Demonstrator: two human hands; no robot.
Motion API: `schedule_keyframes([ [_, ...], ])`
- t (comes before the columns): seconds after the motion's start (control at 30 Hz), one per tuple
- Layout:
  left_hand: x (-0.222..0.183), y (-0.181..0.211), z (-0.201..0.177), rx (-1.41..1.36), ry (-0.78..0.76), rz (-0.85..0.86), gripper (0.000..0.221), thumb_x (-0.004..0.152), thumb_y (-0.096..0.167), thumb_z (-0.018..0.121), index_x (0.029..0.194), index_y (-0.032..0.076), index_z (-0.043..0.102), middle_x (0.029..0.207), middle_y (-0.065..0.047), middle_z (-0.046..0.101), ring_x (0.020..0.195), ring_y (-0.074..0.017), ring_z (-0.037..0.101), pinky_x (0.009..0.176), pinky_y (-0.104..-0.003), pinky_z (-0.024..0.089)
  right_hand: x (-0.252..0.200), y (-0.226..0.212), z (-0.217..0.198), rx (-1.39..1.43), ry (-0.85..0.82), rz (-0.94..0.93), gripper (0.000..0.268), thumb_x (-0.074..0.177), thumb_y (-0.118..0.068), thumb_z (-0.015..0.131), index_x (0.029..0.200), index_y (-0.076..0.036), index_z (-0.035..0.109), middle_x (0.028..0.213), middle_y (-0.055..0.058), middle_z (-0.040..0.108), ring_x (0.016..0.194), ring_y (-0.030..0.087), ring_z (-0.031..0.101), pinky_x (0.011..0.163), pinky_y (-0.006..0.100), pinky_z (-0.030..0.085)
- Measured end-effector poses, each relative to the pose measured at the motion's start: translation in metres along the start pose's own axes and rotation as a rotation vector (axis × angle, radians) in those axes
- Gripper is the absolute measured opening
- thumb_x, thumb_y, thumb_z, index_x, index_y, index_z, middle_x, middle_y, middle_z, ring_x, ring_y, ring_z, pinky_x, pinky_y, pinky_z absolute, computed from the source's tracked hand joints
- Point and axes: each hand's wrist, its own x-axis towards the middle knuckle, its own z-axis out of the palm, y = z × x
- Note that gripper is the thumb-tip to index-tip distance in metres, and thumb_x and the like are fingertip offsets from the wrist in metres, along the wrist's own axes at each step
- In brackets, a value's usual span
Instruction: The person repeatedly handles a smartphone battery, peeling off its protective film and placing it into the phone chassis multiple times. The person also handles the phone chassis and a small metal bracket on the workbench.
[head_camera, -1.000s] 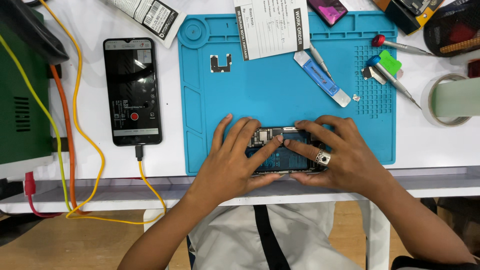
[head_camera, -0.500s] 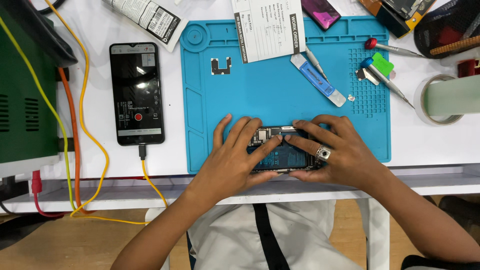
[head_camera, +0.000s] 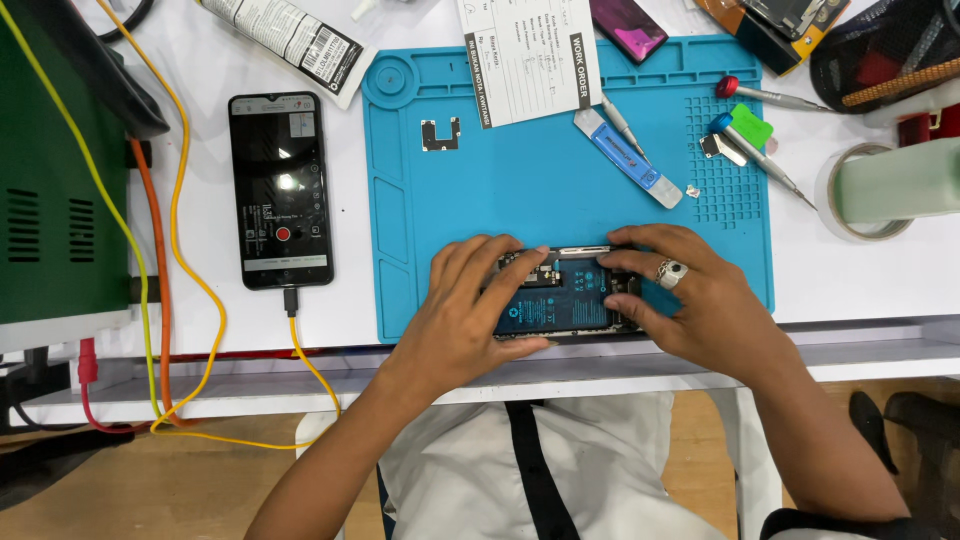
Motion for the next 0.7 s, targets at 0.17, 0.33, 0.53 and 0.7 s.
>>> schedule_keyframes([
  [0.17,-0.001,-0.003,-0.001,-0.09,0.007,0.014,0.095,0.076,0.042,0.097,0.148,0.009,0.044,0.136,-0.015,0.053,0.127,-0.0356,0.051,0.111,-0.052,0.04,0.016,-0.025,0.015,-0.046,0.042,-0.151,0.02,0.097,-0.025,0.07,0.113,-0.013,0.07,0.133,0.01,0.063,0.124,0.035,0.057,0.103,0.05,0.044],
  [0.33,-0.001,-0.009,-0.017,-0.336,-0.142,-0.048,0.116,0.068,0.017,0.101,0.156,0.008,0.026,0.149,-0.016,0.046,0.143,-0.0395,0.042,0.124,-0.053,0.034,0.052,-0.04,0.024,-0.127,-0.208,-0.335,0.034,0.098,-0.024,0.065,0.132,-0.031,0.063,0.141,0.006,0.053,0.123,0.037,0.049,0.089,0.052,0.037],
  [0.53,-0.006,-0.02,-0.029,-0.246,-0.172,-0.203,0.126,0.058,0.038,0.104,0.155,0.01,0.029,0.149,-0.015,0.047,0.145,-0.0356,0.04,0.125,-0.054,0.025,0.086,-0.047,0.013,-0.283,-0.517,-0.459,0.046,0.09,-0.027,0.068,0.136,-0.034,0.067,0.135,0.01,0.046,0.115,0.037,0.047,0.077,0.056,0.037],
  [0.7,-0.008,-0.022,-0.027,-0.244,-0.109,-0.141,0.127,0.055,0.034,0.106,0.153,0.009,0.029,0.136,-0.011,0.054,0.133,-0.0323,0.05,0.118,-0.05,0.034,0.105,-0.058,0.015,-0.457,-0.821,-0.367,0.063,0.076,-0.04,0.086,0.134,-0.034,0.063,0.139,0.008,0.038,0.125,0.037,0.039,0.082,0.059,0.043],
])
